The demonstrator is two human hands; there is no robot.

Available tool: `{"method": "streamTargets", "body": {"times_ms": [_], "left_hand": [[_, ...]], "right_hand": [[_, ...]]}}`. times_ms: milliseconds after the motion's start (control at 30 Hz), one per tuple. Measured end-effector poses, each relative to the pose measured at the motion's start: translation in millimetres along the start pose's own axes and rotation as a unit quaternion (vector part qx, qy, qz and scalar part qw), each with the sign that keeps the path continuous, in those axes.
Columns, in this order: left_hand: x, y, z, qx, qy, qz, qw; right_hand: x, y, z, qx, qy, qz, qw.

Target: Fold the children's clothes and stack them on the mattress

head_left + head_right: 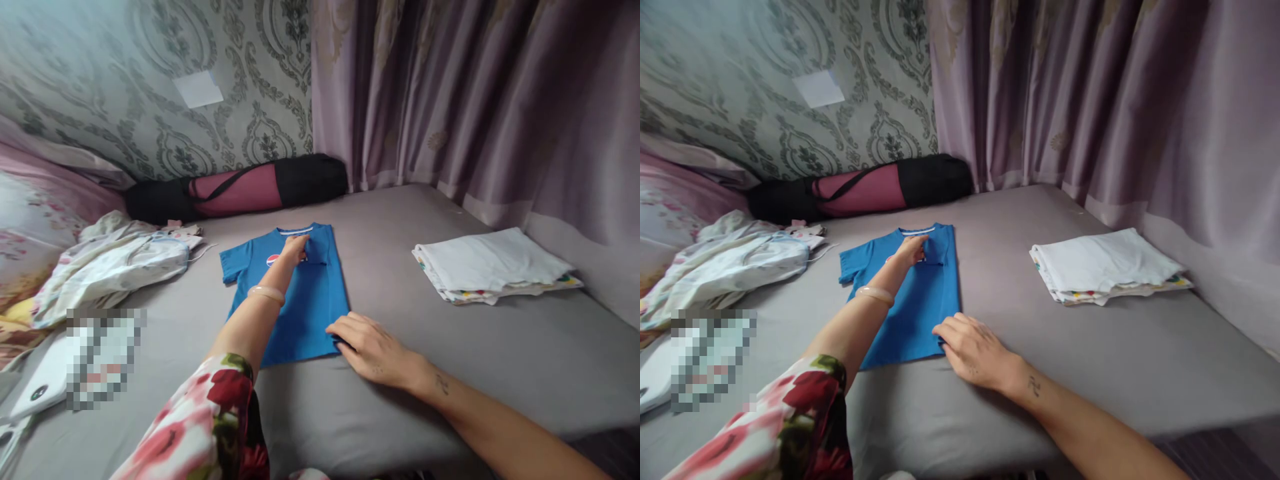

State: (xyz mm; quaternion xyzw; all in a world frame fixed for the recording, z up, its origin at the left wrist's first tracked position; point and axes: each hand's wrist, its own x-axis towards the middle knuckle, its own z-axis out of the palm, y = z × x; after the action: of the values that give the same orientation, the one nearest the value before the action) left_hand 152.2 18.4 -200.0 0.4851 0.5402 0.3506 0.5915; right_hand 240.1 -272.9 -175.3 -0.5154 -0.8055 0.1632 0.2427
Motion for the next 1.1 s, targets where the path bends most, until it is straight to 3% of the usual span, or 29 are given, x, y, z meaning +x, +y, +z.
{"method": "streamTargets", "body": {"times_ms": [133,233,367,467,700,933,1100], "left_hand": [[-1,-6,-1.3,0.031,0.005,0.007,0.999],[-4,-11,-0.5,0.046,0.019,0.033,0.998],[-8,-19,2.3,0.057,0.034,0.080,0.995],[-7,-24,4.0,0.066,0.049,0.115,0.990],[-6,-33,3.6,0.124,0.060,0.187,0.973],[-10,-29,-1.7,0.282,0.040,0.290,0.914],[-2,-28,-0.9,0.317,0.082,0.251,0.911]], "right_hand": [[6,3,-4,0.098,0.029,0.012,0.995],[13,16,-1,0.053,0.084,0.079,0.992],[24,35,9,-0.093,0.015,0.122,0.988],[36,43,16,-0.139,-0.024,0.133,0.981],[83,67,18,-0.169,-0.010,0.188,0.967],[133,104,14,-0.176,-0.001,0.220,0.960],[170,129,5,-0.166,-0.007,0.250,0.954]]}}
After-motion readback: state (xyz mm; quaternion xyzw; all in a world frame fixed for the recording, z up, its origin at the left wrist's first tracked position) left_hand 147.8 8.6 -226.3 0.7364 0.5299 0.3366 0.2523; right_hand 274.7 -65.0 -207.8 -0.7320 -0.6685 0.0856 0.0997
